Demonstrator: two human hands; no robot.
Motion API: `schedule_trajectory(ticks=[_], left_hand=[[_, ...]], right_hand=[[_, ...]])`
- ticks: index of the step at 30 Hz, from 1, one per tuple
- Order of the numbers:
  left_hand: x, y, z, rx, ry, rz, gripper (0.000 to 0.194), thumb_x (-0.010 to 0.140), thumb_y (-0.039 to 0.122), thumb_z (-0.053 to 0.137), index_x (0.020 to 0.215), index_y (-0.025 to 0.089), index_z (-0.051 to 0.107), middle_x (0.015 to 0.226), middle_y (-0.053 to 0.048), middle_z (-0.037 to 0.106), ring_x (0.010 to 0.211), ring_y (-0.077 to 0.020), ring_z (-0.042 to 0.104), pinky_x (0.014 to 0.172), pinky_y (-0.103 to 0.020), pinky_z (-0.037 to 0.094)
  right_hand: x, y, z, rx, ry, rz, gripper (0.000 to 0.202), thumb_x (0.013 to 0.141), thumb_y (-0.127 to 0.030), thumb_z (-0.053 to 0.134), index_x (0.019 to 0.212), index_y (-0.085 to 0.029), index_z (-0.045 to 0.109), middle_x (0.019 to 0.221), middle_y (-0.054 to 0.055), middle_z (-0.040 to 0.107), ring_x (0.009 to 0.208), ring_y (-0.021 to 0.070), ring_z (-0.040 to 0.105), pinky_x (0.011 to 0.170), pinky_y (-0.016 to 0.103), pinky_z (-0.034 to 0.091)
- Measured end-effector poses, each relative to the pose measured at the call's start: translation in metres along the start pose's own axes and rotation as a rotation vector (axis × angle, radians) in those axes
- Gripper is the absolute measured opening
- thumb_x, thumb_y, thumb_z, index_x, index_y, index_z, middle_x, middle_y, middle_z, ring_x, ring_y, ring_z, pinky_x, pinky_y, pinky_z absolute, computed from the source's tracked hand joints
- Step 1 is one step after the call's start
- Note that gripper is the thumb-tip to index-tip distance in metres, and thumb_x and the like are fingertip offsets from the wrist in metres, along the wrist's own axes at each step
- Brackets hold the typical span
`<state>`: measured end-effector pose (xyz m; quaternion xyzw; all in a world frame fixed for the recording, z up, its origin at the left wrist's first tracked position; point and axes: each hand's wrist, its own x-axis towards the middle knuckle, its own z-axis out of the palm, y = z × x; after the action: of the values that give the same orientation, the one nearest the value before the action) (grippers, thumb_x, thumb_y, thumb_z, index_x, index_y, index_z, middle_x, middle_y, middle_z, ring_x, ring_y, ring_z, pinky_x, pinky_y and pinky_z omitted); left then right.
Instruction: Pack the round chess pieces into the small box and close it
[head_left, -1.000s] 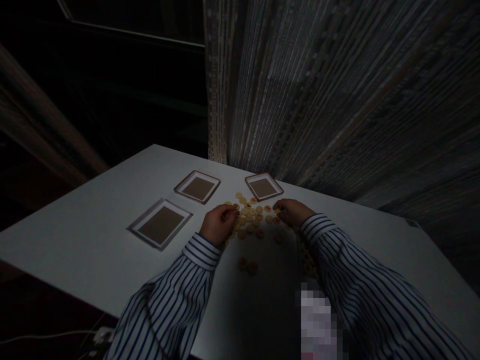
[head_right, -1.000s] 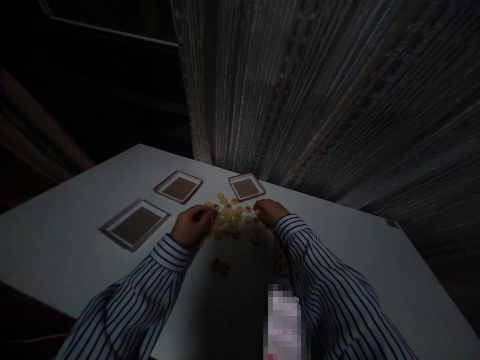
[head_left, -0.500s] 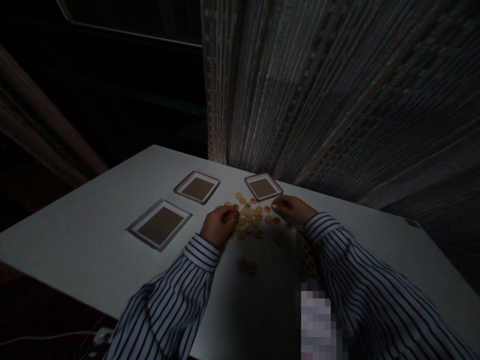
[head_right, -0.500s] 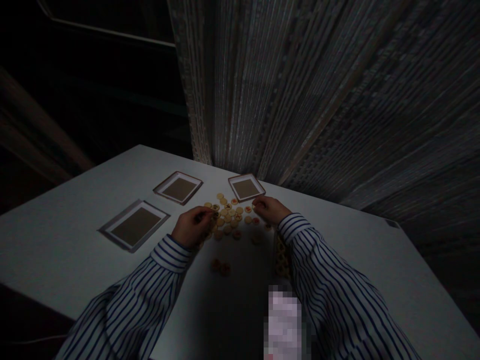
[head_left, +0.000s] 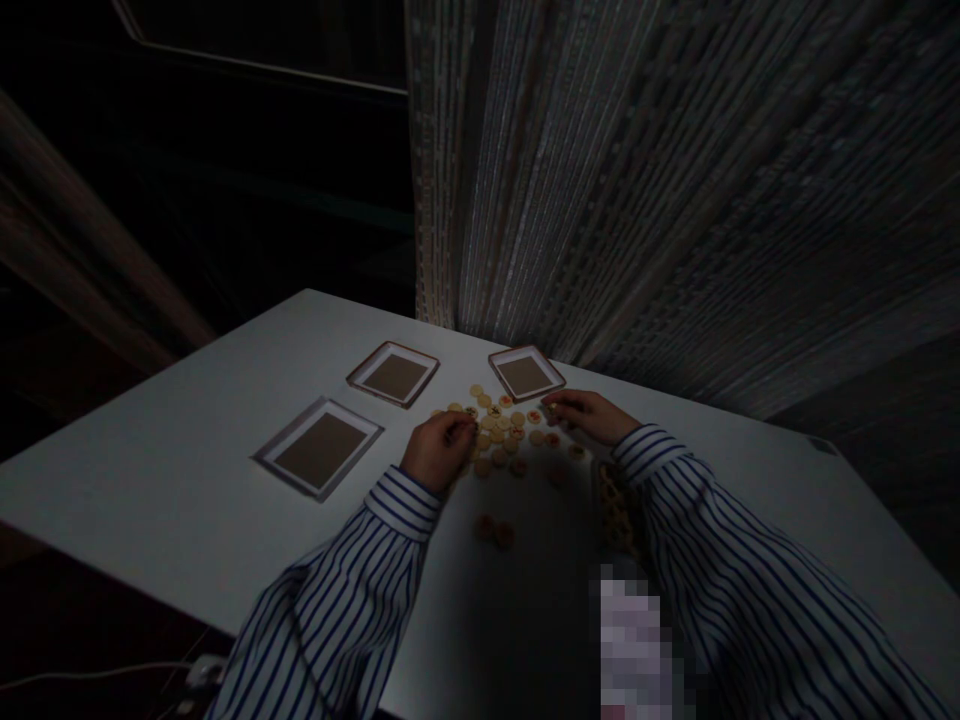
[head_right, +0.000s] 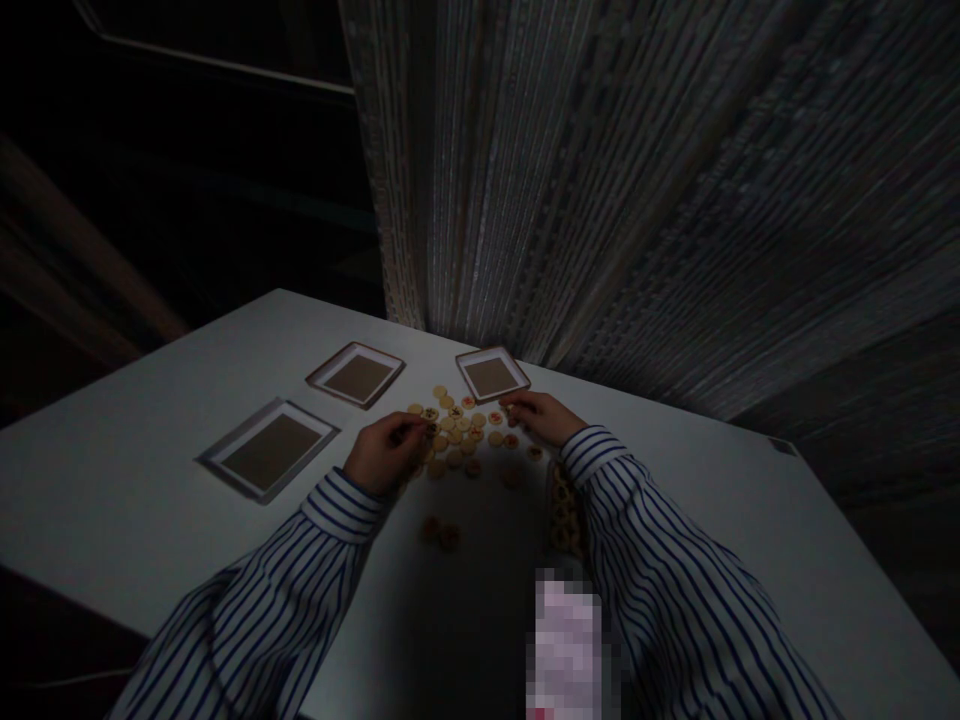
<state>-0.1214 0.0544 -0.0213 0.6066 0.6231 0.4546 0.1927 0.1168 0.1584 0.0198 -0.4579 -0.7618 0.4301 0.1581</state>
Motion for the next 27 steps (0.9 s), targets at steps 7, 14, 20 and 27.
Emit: schedule_trajectory(ticks=[7, 14, 20, 27], left_hand=[[0.0008, 0.0018, -0.0023, 0.024, -0.027, 0.003, 0.021, 0.074, 0.028, 0.052, 0.085, 0.016, 0.066, 0.075, -0.005, 0.066, 0.067, -0.0148, 0.059, 0.062, -0.025, 0.046], [0.0005, -0.0015, -0.0002, 0.016, -0.013, 0.008, 0.021, 0.075, 0.029, 0.052, 0.084, 0.017, 0.065, 0.075, -0.004, 0.066, 0.068, -0.0152, 0.059, 0.062, -0.026, 0.046], [0.0007, -0.0001, -0.0013, 0.017, -0.012, -0.005, 0.022, 0.074, 0.03, 0.052, 0.084, 0.016, 0.066, 0.075, -0.004, 0.066, 0.069, -0.0149, 0.059, 0.063, -0.025, 0.047], [0.0006, 0.0031, -0.0033, 0.025, -0.012, -0.008, 0.021, 0.074, 0.029, 0.052, 0.083, 0.017, 0.066, 0.072, -0.003, 0.065, 0.066, -0.0146, 0.059, 0.063, -0.026, 0.047]], right_hand=[[-0.0011, -0.0027, -0.0012, -0.021, 0.028, -0.022, 0.028, 0.069, -0.022, 0.058, 0.096, -0.014, 0.061, 0.067, -0.002, 0.057, 0.059, 0.0096, 0.05, 0.057, 0.023, 0.041], [-0.0015, -0.0013, -0.0019, 0.011, 0.04, -0.002, 0.032, 0.068, -0.017, 0.057, 0.099, -0.014, 0.06, 0.067, -0.001, 0.061, 0.061, 0.0105, 0.054, 0.056, 0.022, 0.041], [-0.0047, -0.0021, -0.0037, 0.03, 0.028, 0.014, 0.03, 0.074, -0.017, 0.052, 0.104, -0.015, 0.056, 0.064, 0.0, 0.063, 0.06, 0.0113, 0.057, 0.054, 0.021, 0.043], [-0.0098, -0.0044, -0.0079, -0.017, 0.063, 0.018, 0.03, 0.079, -0.018, 0.047, 0.107, -0.015, 0.058, 0.073, 0.003, 0.064, 0.063, 0.011, 0.056, 0.052, 0.02, 0.041]])
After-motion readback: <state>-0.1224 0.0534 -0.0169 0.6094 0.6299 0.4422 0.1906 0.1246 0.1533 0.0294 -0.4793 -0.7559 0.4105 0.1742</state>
